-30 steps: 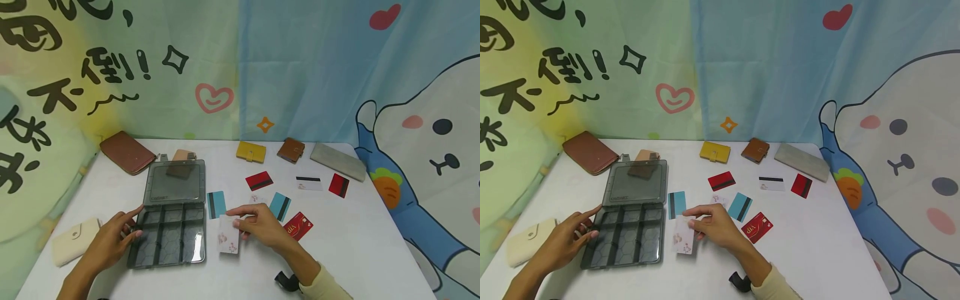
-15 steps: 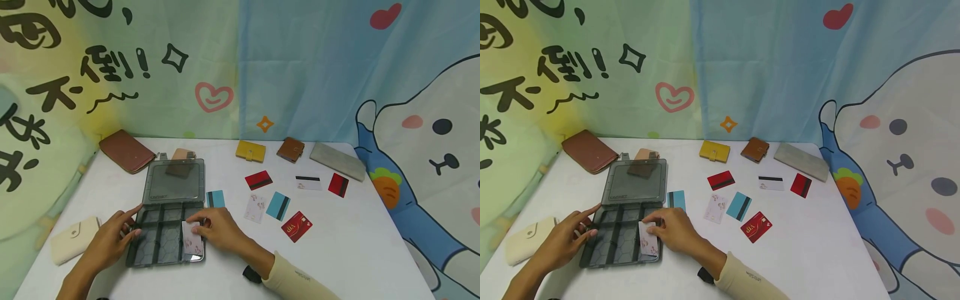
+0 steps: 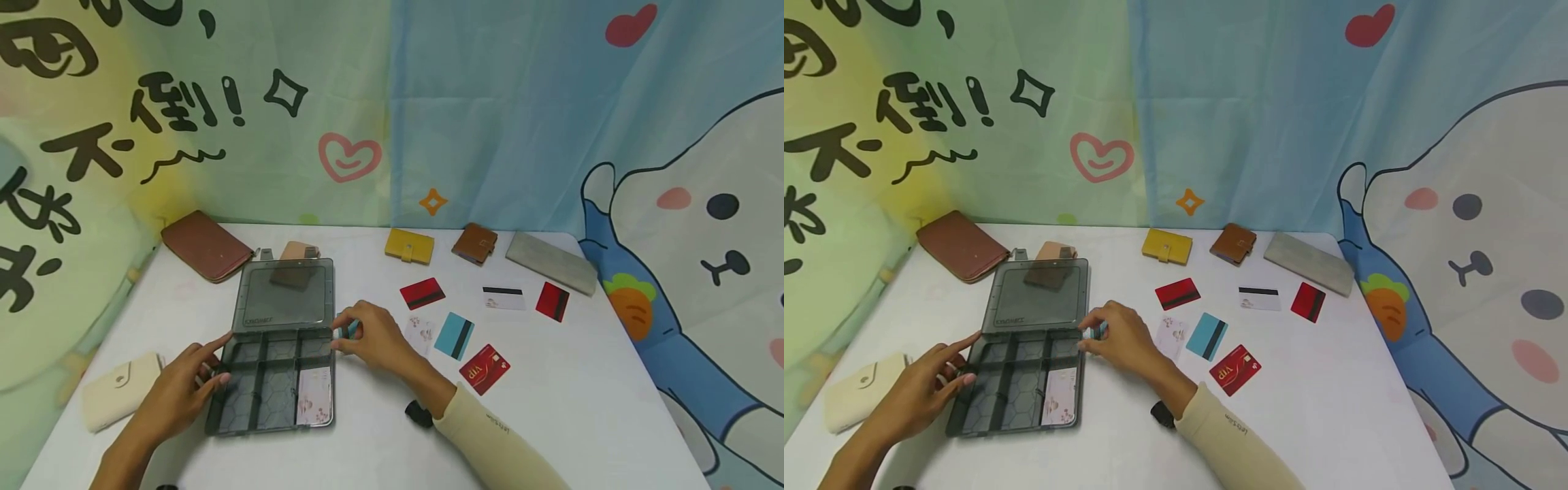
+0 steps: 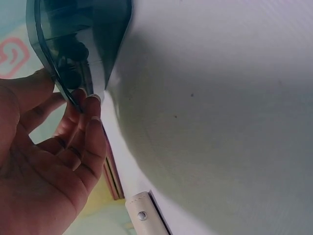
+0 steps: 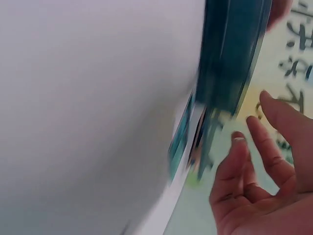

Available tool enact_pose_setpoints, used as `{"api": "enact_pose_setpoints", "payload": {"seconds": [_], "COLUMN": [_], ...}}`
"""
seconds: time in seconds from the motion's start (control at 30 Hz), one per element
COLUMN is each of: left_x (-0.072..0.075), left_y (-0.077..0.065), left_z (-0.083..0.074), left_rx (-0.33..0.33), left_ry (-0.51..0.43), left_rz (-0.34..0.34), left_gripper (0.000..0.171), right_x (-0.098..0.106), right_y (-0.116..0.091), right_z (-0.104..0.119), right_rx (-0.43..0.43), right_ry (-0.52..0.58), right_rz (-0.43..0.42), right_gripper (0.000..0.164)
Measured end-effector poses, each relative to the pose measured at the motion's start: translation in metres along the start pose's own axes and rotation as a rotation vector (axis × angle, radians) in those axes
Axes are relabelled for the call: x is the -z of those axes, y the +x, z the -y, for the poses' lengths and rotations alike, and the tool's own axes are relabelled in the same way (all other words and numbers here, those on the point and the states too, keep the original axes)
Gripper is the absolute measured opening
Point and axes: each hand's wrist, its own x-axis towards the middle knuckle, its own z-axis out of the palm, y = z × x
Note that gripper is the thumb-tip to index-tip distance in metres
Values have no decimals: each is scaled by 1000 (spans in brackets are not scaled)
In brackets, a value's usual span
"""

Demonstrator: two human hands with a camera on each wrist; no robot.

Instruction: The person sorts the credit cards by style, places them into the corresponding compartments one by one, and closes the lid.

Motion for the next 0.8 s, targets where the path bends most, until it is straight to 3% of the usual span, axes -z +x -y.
{"api": "enact_pose_setpoints", "payload": {"seconds": [0.27, 0.5, 0.63, 0.8], "left_x": [1, 0, 0, 1], "left_y": [0, -1, -1, 0], "left_z": [0, -1, -1, -2], "left_rx": [20, 26, 27, 28], "left_ry": [1, -17, -20, -22], "left_rz": [12, 16, 19, 25], "left_gripper": [65, 65, 64, 64], "right_x": [15, 10, 13, 23], "right_y": [27, 34, 33, 31], "right_z": [-24, -31, -36, -41], "right_rx": [-215, -248, -241, -256], "right_ry": [-184, -220, -165, 64], "right_rz": [78, 93, 75, 31], "right_gripper": [56, 52, 44, 27]}}
